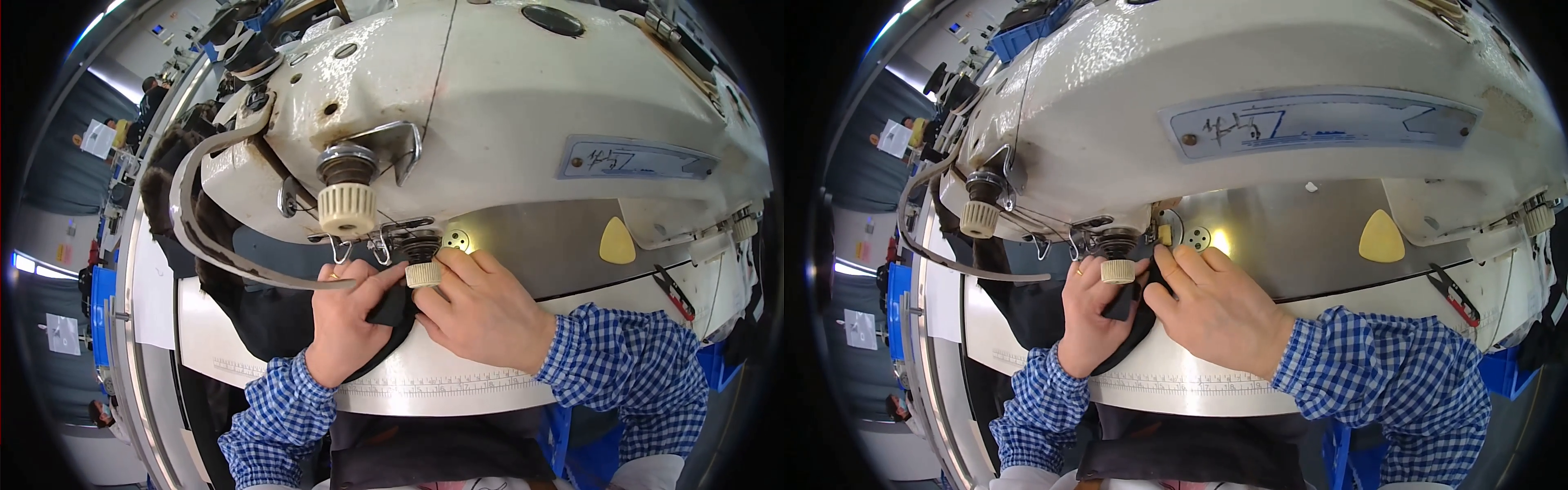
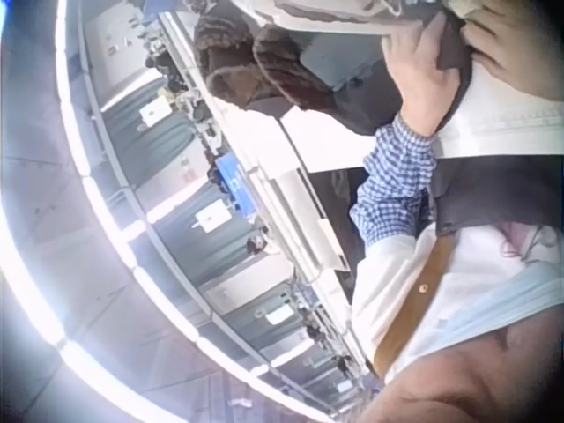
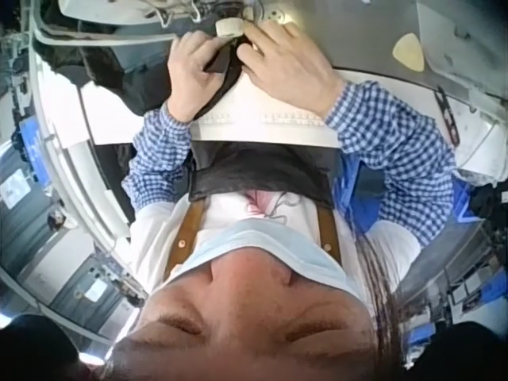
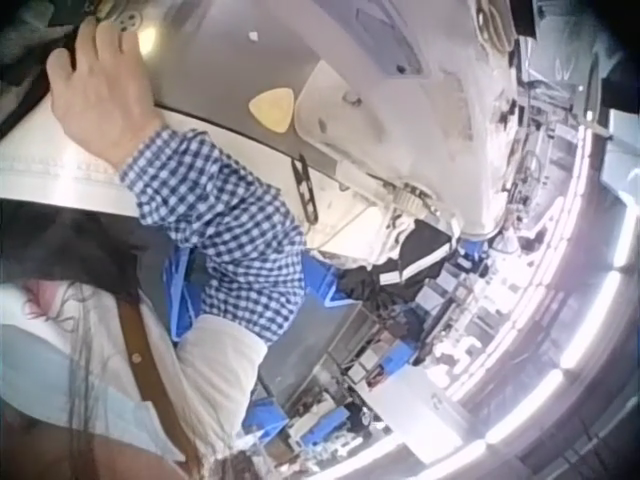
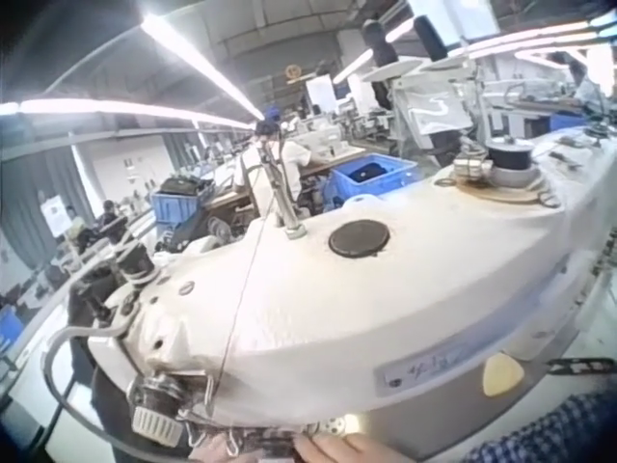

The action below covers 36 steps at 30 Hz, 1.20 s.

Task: Sewing the components of a fur-lined hat using an industrial sewing machine.

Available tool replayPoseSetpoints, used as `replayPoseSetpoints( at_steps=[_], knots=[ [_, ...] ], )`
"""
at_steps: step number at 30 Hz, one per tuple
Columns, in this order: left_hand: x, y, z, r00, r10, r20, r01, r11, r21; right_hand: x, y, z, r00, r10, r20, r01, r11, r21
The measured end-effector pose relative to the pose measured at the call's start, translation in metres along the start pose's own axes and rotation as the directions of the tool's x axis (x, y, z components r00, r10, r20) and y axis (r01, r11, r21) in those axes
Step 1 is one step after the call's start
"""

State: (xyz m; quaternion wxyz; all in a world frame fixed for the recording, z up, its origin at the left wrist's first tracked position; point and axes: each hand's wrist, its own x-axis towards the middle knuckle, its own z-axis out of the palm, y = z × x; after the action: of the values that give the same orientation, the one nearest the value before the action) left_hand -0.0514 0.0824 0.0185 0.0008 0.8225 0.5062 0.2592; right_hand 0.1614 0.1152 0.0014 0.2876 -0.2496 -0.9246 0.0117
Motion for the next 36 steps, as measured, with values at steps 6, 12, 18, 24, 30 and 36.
replayPoseSetpoints(
  at_steps=[6, 12, 18, 24, 30, 36],
  knots=[
    [-0.003, 0.011, -0.003, 0.99, 0.1, 0.099, -0.115, 0.98, 0.16, -0.013, -0.007, -0.011, 0.963, -0.258, 0.083, 0.27, 0.937, -0.222],
    [0.0, 0.0, -0.006, 0.964, 0.221, 0.146, -0.236, 0.968, 0.088, -0.011, 0.002, -0.005, 0.944, -0.323, -0.063, 0.32, 0.946, -0.051],
    [0.006, -0.008, -0.009, 0.943, 0.268, 0.196, -0.28, 0.959, 0.037, -0.009, 0.007, 0.001, 0.934, -0.352, -0.067, 0.349, 0.935, -0.058],
    [0.017, -0.005, -0.007, 0.947, 0.265, 0.181, -0.271, 0.963, 0.007, -0.001, 0.012, -0.007, 0.945, -0.318, 0.07, 0.326, 0.921, -0.212],
    [0.018, -0.008, -0.002, 0.953, 0.248, 0.172, -0.236, 0.968, -0.085, -0.002, 0.016, -0.001, 0.977, -0.212, -0.011, 0.202, 0.946, -0.252],
    [0.018, -0.006, -0.004, 0.949, 0.265, 0.172, -0.25, 0.963, -0.106, -0.005, 0.011, -0.004, 0.946, -0.322, 0.028, 0.32, 0.922, -0.217]
  ],
)
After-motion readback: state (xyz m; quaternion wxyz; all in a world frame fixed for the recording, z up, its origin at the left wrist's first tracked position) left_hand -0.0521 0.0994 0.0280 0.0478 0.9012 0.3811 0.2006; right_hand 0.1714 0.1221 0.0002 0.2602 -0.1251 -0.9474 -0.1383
